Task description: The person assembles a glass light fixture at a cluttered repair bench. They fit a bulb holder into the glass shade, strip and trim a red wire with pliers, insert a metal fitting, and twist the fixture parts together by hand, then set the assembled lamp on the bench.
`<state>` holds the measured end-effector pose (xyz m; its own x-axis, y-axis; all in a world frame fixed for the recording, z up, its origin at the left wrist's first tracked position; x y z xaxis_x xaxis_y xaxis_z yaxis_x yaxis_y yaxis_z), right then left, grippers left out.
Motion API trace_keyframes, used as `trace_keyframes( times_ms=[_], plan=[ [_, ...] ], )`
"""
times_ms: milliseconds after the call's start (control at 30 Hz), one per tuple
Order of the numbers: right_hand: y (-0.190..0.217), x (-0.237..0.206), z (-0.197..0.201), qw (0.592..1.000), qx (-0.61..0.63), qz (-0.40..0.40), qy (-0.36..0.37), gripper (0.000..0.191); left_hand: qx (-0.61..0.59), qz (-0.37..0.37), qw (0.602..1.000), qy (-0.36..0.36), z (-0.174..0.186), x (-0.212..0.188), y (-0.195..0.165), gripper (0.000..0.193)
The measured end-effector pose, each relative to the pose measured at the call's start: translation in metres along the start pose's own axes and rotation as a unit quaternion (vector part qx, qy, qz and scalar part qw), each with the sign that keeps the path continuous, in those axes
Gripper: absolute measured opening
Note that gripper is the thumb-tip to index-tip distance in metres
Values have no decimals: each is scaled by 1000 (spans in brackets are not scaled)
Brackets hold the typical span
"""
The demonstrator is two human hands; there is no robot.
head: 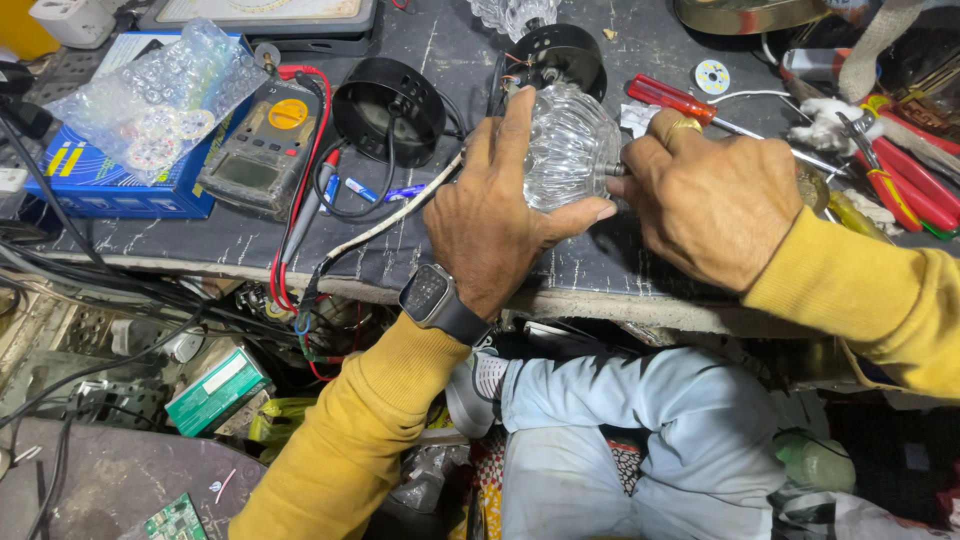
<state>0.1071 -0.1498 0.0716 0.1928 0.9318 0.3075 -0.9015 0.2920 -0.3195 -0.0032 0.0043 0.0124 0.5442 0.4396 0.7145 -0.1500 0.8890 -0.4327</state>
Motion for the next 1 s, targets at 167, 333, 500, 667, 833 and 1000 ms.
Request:
trace_keyframes(
  times_ms=[167, 333, 500, 667, 833, 1000],
  plan=[
    [-36, 24, -30, 851, 427, -213, 218, 42, -13, -18, 1000, -14, 0, -2, 0, 115],
    [-65, 19, -46, 768, 495, -315, 258, 36, -18, 7, 1000, 7, -1, -2, 3, 115],
    [-36, 13, -12, 963, 246, -38, 108, 50, -18, 7, 1000, 14, -1, -2, 3, 114],
    [-3, 6, 16, 998, 8, -21, 53, 34, -11, 6, 1000, 9, -1, -2, 3, 115],
    [-3, 4, 19, 998, 20, 20, 48, 63, -9, 7, 1000, 9, -4, -2, 5, 115],
    [-14, -8, 22, 998, 55, 8, 32, 53, -1, 1, 1000, 1, -5, -3, 5, 115]
  ],
)
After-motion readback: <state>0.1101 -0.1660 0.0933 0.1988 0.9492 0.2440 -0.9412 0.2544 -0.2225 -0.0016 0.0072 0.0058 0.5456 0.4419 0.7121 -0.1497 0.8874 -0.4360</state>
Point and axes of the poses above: each hand's wrist, its own x-axis towards the middle knuckle, its own z-axis out of the back of the hand, y = z × x, the point moved 3 cm from there along x, towards the middle knuckle, and after that the axes turned 4 degrees about z, right-handed, at the moved point
